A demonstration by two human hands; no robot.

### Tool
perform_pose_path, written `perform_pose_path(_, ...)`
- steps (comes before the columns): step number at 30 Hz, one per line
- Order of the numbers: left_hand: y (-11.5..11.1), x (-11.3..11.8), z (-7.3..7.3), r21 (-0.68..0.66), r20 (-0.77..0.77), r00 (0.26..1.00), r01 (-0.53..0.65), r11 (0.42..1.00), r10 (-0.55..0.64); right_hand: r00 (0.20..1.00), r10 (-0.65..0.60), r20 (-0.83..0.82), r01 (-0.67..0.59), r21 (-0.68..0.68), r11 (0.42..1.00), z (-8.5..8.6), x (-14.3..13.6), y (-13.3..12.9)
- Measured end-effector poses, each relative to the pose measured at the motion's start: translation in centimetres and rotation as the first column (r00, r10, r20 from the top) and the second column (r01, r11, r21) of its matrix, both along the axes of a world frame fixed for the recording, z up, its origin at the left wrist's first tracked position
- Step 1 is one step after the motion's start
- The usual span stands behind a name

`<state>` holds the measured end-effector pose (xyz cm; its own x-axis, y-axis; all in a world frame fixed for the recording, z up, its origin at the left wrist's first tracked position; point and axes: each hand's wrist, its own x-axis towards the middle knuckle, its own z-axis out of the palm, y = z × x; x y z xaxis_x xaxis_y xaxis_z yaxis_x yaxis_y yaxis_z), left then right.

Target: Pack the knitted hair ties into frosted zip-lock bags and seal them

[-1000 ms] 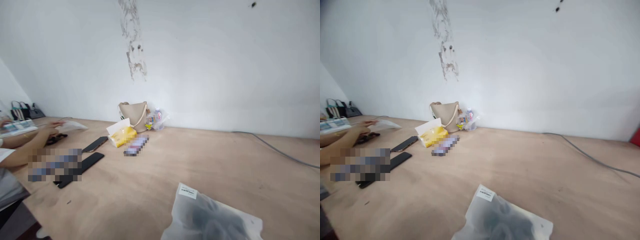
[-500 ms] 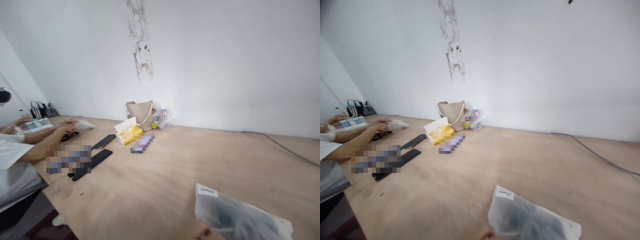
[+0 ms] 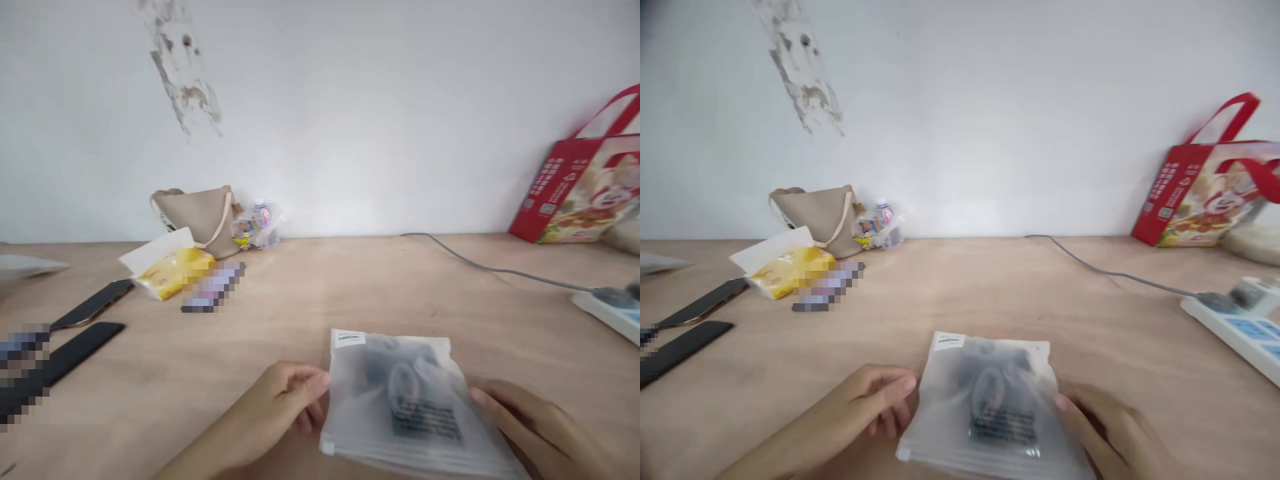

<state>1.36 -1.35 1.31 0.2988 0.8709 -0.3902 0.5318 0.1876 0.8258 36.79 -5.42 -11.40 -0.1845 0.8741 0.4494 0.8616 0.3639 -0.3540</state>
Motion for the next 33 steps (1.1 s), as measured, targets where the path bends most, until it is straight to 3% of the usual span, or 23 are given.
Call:
perform_pose_path(2, 1.3, 1.3, -0.3, -0.130, 0.078, 0.997, 0.004, 0.991, 0.006, 0.993, 0.012, -0.120, -0.044, -0.269, 0.962, 4.4, -1.8, 1.6)
perform_pose_path(3, 1.9, 2.0, -0.6, -0.138, 0.098, 0.994, -0.030, 0.990, 0.044, 0.986, 0.005, -0.164, -0.059, -0.325, 0.944, 5.9, -2.6, 2.3)
perform_pose_path(5, 2.7, 3.2, -1.1, -0.046, 0.136, 0.983, -0.121, 0.992, 0.126, 0.981, 0.000, -0.195, -0.076, -0.384, 0.920, 7.2, -3.9, 3.2)
perform_pose_path(7, 2.9, 4.0, -1.3, 0.132, 0.154, 0.974, -0.187, 0.973, 0.167, 0.977, -0.034, -0.209, -0.050, -0.382, 0.923, 7.0, -4.6, 3.5)
perform_pose_path(10, 2.4, 4.5, -1.3, 0.376, 0.106, 0.971, -0.239, 0.895, 0.215, 0.939, -0.102, -0.328, -0.011, -0.325, 0.946, 5.8, -5.0, 3.4)
perform_pose_path(14, 1.4, 4.6, -1.4, 0.512, 0.100, 0.977, -0.211, 0.833, 0.186, 0.769, -0.068, -0.636, -0.125, -0.253, 0.959, 4.9, -5.6, 3.6)
perform_pose_path(18, 0.9, 4.4, -1.8, 0.617, 0.150, 0.977, -0.212, 0.757, 0.151, 0.627, -0.067, -0.776, -0.259, -0.289, 0.922, 5.6, -6.2, 4.1)
perform_pose_path(20, 1.0, 4.4, -2.0, 0.636, 0.190, 0.969, -0.244, 0.732, 0.157, 0.601, -0.077, -0.796, -0.228, -0.262, 0.938, 6.5, -6.3, 4.3)
perform_pose_path(24, 1.6, 4.7, -2.2, 0.620, 0.274, 0.945, -0.315, 0.718, 0.178, 0.597, -0.127, -0.792, 0.012, -0.149, 0.989, 8.5, -6.5, 5.1)
perform_pose_path(26, 2.2, 5.0, -2.0, 0.625, 0.335, 0.924, -0.364, 0.690, 0.184, 0.584, -0.133, -0.800, 0.070, -0.114, 0.991, 9.3, -6.7, 5.7)
perform_pose_path(30, 3.9, 5.6, -1.6, 0.555, 0.476, 0.838, -0.520, 0.649, 0.265, 0.571, -0.133, -0.810, 0.073, -0.112, 0.991, 10.3, -7.1, 6.9)
perform_pose_path(33, 6.0, 5.5, -1.7, 0.469, 0.530, 0.778, -0.599, 0.648, 0.336, 0.588, -0.115, -0.801, -0.001, -0.143, 0.990, 10.1, -7.4, 7.5)
